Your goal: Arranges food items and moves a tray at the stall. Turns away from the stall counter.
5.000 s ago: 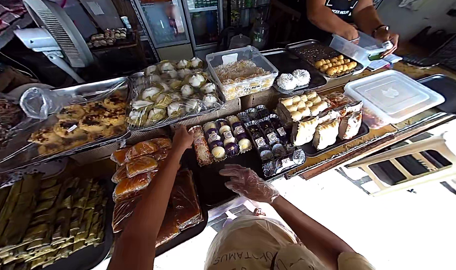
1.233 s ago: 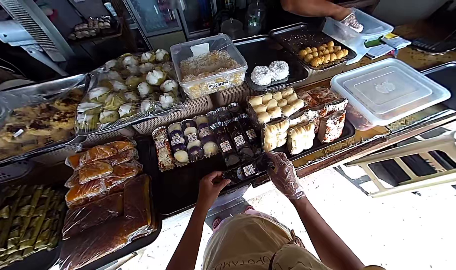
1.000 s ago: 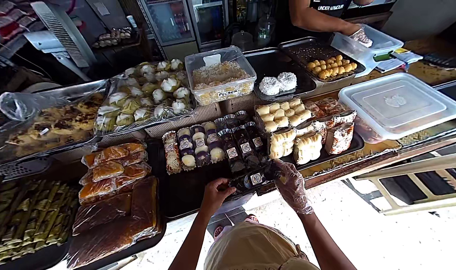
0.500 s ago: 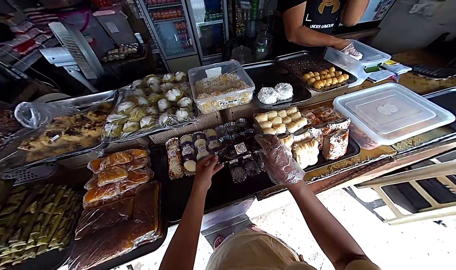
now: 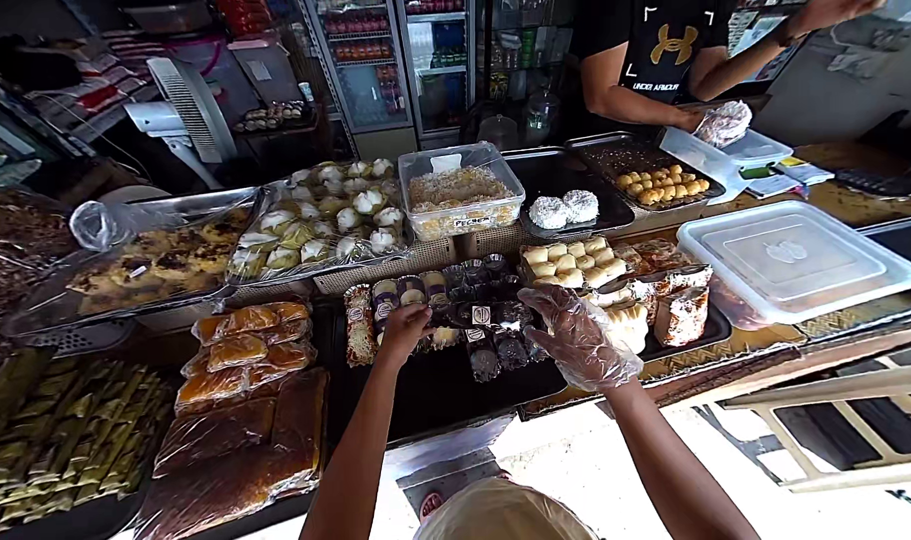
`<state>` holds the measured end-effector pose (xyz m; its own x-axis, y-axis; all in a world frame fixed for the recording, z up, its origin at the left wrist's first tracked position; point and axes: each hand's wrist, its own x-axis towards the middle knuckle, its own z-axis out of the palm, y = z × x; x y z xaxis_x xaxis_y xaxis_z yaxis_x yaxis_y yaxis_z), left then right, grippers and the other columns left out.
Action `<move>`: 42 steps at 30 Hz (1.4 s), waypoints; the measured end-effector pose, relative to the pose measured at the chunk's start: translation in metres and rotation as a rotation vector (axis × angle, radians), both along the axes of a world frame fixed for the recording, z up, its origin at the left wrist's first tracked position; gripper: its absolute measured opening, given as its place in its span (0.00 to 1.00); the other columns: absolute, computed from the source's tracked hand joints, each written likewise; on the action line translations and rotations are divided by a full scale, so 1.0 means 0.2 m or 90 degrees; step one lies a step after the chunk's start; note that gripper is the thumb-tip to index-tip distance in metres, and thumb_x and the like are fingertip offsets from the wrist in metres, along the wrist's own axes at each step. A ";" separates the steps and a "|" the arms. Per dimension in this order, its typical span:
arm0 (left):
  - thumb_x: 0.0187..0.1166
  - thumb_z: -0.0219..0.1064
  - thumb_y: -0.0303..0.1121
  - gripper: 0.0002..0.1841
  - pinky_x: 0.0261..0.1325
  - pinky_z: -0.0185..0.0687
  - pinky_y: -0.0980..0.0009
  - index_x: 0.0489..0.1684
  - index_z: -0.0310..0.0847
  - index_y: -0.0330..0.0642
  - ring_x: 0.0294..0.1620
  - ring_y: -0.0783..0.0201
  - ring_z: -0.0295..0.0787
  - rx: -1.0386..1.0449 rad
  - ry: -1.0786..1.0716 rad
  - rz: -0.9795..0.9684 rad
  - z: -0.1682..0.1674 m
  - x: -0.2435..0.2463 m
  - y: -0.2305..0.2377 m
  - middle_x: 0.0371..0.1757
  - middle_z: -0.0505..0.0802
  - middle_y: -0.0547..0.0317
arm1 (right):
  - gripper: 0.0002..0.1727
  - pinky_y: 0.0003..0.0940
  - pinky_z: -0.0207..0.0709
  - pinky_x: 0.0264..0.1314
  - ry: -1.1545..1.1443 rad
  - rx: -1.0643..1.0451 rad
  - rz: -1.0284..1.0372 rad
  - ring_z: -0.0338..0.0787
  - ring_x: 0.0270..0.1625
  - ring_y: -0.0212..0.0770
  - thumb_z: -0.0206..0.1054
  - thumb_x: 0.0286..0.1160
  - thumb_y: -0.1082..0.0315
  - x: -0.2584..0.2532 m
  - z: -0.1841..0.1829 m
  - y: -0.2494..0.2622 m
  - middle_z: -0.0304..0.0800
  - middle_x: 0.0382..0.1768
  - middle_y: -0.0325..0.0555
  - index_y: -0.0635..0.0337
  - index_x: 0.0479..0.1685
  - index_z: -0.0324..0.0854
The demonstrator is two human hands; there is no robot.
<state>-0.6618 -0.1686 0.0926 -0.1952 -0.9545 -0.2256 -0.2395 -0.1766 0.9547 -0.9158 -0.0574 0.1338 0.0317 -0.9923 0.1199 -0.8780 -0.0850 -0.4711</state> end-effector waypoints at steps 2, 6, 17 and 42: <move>0.90 0.57 0.25 0.15 0.62 0.85 0.59 0.65 0.76 0.21 0.55 0.54 0.89 -0.033 -0.046 -0.084 0.05 0.00 -0.07 0.60 0.86 0.33 | 0.40 0.56 0.53 0.90 0.016 0.097 0.014 0.60 0.91 0.61 0.72 0.74 0.62 0.05 -0.03 -0.03 0.61 0.88 0.65 0.57 0.89 0.64; 0.90 0.56 0.25 0.15 0.62 0.83 0.58 0.65 0.77 0.21 0.54 0.55 0.87 -0.055 -0.076 -0.243 0.18 -0.06 -0.20 0.60 0.86 0.35 | 0.48 0.58 0.61 0.86 0.016 0.082 -0.047 0.66 0.87 0.65 0.75 0.69 0.61 0.17 -0.17 -0.01 0.63 0.86 0.69 0.55 0.93 0.56; 0.87 0.62 0.28 0.15 0.63 0.82 0.47 0.63 0.82 0.26 0.56 0.44 0.89 -0.120 -0.304 -0.397 0.12 -0.36 -0.40 0.58 0.90 0.33 | 0.29 0.57 0.81 0.67 -0.079 -0.149 -0.217 0.85 0.71 0.65 0.70 0.74 0.59 0.21 -0.52 0.15 0.78 0.77 0.66 0.62 0.75 0.82; 0.86 0.54 0.61 0.35 0.82 0.19 0.19 0.86 0.72 0.49 0.96 0.44 0.45 -0.675 -0.473 -0.454 -0.26 -0.52 0.09 0.92 0.65 0.51 | 0.19 0.49 0.87 0.58 -0.129 -0.406 -0.199 0.92 0.61 0.62 0.72 0.69 0.65 0.16 -0.68 0.28 0.88 0.63 0.69 0.67 0.57 0.91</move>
